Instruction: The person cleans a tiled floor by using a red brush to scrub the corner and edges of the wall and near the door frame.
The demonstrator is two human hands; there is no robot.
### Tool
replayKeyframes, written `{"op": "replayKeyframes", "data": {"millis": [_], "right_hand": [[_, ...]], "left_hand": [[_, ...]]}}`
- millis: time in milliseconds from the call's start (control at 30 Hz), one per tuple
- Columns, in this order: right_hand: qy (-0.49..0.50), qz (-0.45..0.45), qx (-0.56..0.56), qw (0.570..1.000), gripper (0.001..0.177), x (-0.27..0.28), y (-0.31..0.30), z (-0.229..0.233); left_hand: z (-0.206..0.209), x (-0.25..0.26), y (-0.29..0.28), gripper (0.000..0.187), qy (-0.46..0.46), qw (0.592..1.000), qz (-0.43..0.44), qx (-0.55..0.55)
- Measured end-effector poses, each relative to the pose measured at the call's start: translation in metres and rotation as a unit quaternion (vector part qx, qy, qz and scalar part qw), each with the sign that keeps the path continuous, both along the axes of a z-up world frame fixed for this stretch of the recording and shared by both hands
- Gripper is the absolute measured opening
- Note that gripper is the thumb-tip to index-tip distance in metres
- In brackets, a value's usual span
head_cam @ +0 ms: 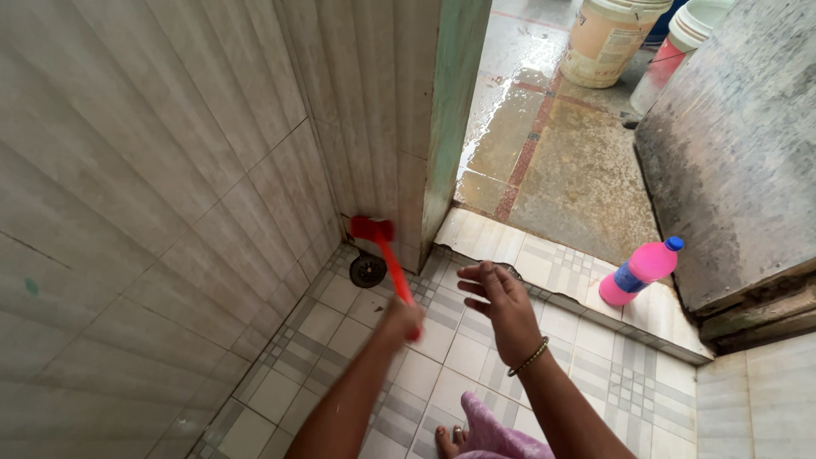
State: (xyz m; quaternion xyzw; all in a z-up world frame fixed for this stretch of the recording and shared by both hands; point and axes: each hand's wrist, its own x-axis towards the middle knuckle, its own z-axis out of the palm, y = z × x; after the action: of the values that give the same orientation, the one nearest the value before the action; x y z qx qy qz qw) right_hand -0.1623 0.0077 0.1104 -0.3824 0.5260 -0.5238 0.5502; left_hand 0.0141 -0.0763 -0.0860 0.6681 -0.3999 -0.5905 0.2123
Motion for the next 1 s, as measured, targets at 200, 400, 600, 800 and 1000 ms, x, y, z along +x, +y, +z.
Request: {"op": "replayKeyframes", "data": {"millis": [200, 400, 600, 800, 1000], "right_hand": [[0.001, 0.028, -0.021, 0.999, 0.043, -0.021, -0.003, -0.002], [0.007, 0.045, -0.035, 0.998, 0.042, 0.002, -0.006, 0.001], [0.019, 0.04, -0.019, 0.999, 0.039, -0.007, -0.004, -0.002], [0.006, 0.057, -0.028, 0.998, 0.036, 0.008, -0.012, -0.003], [0.038, 0.082, -0.008, 0.996, 0.038, 0.007, -0.009, -0.034]], "left_hand": [[-0.013, -0.009, 0.042, 0.065, -0.048, 0.999, -0.021, -0.001], [0.002, 0.009, 0.007, 0.045, -0.005, 0.996, 0.001, 0.085], [-0.002, 0.02, -0.013, 0.045, 0.023, 0.997, 0.064, 0.047], [-0.007, 0.034, -0.015, 0.014, 0.027, 0.998, 0.038, 0.039], [-0.009, 0.063, -0.035, 0.012, 0.028, 0.995, 0.077, 0.063]]}}
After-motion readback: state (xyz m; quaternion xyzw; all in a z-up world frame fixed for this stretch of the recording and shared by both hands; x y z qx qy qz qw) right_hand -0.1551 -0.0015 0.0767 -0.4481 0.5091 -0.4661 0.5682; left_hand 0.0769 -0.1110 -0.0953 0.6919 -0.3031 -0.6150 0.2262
